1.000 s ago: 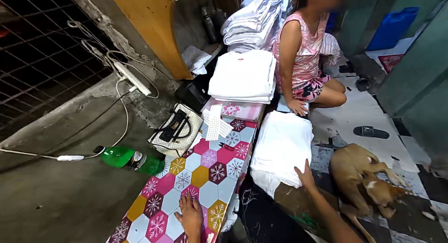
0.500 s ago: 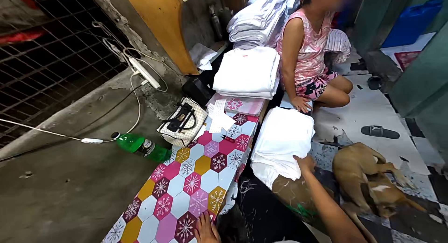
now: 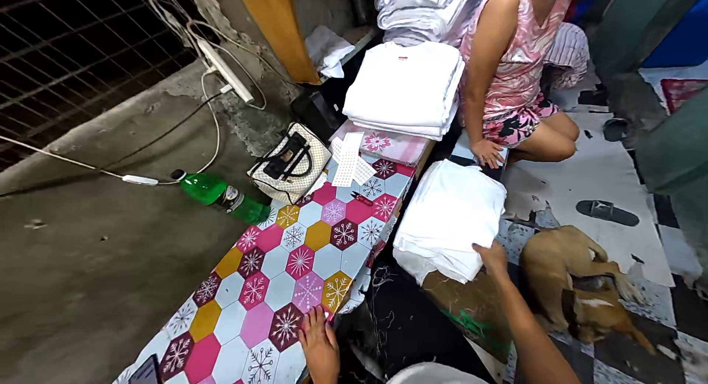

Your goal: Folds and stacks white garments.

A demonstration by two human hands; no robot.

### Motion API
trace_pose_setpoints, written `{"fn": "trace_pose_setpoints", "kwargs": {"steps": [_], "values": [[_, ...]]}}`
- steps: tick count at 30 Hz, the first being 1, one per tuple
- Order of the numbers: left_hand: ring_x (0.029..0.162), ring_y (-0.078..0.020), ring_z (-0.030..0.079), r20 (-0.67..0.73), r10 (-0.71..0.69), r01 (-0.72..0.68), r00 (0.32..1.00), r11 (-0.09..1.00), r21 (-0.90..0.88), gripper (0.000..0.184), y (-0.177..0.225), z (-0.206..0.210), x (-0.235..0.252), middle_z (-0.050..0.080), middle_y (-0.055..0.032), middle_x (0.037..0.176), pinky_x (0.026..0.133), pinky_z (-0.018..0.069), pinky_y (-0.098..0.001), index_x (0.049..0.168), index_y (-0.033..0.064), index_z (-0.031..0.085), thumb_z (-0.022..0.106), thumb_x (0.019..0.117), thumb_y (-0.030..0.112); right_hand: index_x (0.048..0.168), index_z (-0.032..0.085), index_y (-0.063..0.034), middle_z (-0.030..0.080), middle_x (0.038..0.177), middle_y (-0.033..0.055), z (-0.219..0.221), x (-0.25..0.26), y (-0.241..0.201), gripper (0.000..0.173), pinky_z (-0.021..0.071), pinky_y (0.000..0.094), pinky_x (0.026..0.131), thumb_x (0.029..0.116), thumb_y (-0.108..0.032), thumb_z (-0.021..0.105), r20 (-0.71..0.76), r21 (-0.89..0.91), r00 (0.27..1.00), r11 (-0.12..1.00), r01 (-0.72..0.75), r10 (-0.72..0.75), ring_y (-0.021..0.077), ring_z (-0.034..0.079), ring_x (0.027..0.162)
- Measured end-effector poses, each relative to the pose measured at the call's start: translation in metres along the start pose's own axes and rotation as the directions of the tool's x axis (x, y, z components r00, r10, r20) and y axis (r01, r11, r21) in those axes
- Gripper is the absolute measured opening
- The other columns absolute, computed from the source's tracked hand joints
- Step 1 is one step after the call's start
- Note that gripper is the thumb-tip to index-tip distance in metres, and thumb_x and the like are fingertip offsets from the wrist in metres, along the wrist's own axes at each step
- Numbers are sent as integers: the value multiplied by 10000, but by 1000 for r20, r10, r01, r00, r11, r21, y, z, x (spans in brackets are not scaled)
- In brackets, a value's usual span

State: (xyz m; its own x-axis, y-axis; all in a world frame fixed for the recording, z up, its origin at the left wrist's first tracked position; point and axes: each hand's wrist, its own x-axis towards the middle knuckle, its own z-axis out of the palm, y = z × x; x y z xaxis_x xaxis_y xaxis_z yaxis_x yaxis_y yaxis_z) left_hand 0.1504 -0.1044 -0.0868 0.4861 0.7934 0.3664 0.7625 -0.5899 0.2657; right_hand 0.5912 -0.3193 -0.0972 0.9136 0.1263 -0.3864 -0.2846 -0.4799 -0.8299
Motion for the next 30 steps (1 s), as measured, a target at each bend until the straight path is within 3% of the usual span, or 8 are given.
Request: {"fn": "trace_pose_setpoints", "kwargs": {"steps": [3, 6, 10, 16, 18, 21, 24, 30], "values": [[1406, -499, 452, -18, -22, 23, 1000, 999, 34, 533, 5, 1, -1, 526, -277, 1479, 1162, 256, -697, 1410, -69, 561, 305, 1042, 219, 1461, 452, 114, 456, 1467, 371, 14, -17, -6, 590, 374, 585, 1159, 918, -28, 636, 17, -445, 969, 867, 226, -245, 499, 435, 1399], [1411, -482, 454, -36, -46, 49, 998, 995, 83, 543, 9, 4, -1, 530, -271, 1477, 1175, 254, -673, 1410, -61, 562, 292, 1033, 221, 1510, 423, 80, 371, 1562, 348, 71, -45, -24, 697, 236, 595, 1238, 930, -180, 708, 244, -441, 871, 751, 491, -426, 491, 307, 1495], [1406, -459, 471, -60, -44, 51, 997, 991, 126, 547, 10, 8, 1, 541, -256, 1472, 1175, 270, -656, 1400, -42, 578, 291, 1030, 240, 1633, 273, -95, 124, 1694, 258, 155, -61, -18, 1037, 18, 841, 1118, 818, -425, 822, 419, -577, 816, 577, 579, -399, 562, 6, 1536], [1413, -462, 462, -49, -36, 40, 998, 995, 93, 544, 10, 6, -1, 531, -250, 1486, 1179, 271, -656, 1416, -36, 570, 298, 1035, 242, 1540, 461, -66, 384, 1608, 236, 179, -28, -26, 609, 208, 769, 1145, 948, -89, 604, 345, -646, 867, 579, 497, -360, 543, 287, 1484], [1402, -463, 476, -63, -28, 34, 998, 995, 97, 550, 10, 10, -1, 540, -253, 1476, 1171, 278, -660, 1407, -44, 576, 292, 1036, 247, 1474, 510, -4, 579, 1418, 269, 147, -20, -52, 498, 410, 664, 1077, 1002, -155, 555, 273, -537, 930, 763, 358, -245, 479, 530, 1332], [1402, -467, 473, -76, -36, 42, 996, 996, 75, 554, 10, 11, -2, 541, -264, 1470, 1166, 275, -668, 1405, -41, 577, 297, 1030, 256, 1447, 475, 101, 537, 1421, 321, 80, -4, -61, 474, 403, 508, 1149, 1036, -124, 549, 6, 159, 987, 974, 159, -162, 389, 514, 1354], [1419, -459, 454, -75, -40, 46, 996, 996, 74, 563, 10, 12, -3, 524, -258, 1488, 1176, 260, -660, 1426, -26, 558, 284, 1039, 276, 1467, 424, -28, 600, 1320, 120, -4, -20, -58, 433, 547, 359, 975, 1110, -272, 423, -93, 793, 996, 605, 72, 3, 145, 618, 1162], [1422, -470, 443, -87, -42, 46, 995, 998, 48, 573, 11, 15, -4, 523, -269, 1483, 1173, 248, -666, 1422, -37, 549, 272, 1037, 284, 1457, 364, -124, 583, 1259, 62, -90, -79, 48, 392, 557, 393, 962, 1124, -329, 335, -60, 967, 988, 254, 22, 145, 137, 620, 1139]]}}
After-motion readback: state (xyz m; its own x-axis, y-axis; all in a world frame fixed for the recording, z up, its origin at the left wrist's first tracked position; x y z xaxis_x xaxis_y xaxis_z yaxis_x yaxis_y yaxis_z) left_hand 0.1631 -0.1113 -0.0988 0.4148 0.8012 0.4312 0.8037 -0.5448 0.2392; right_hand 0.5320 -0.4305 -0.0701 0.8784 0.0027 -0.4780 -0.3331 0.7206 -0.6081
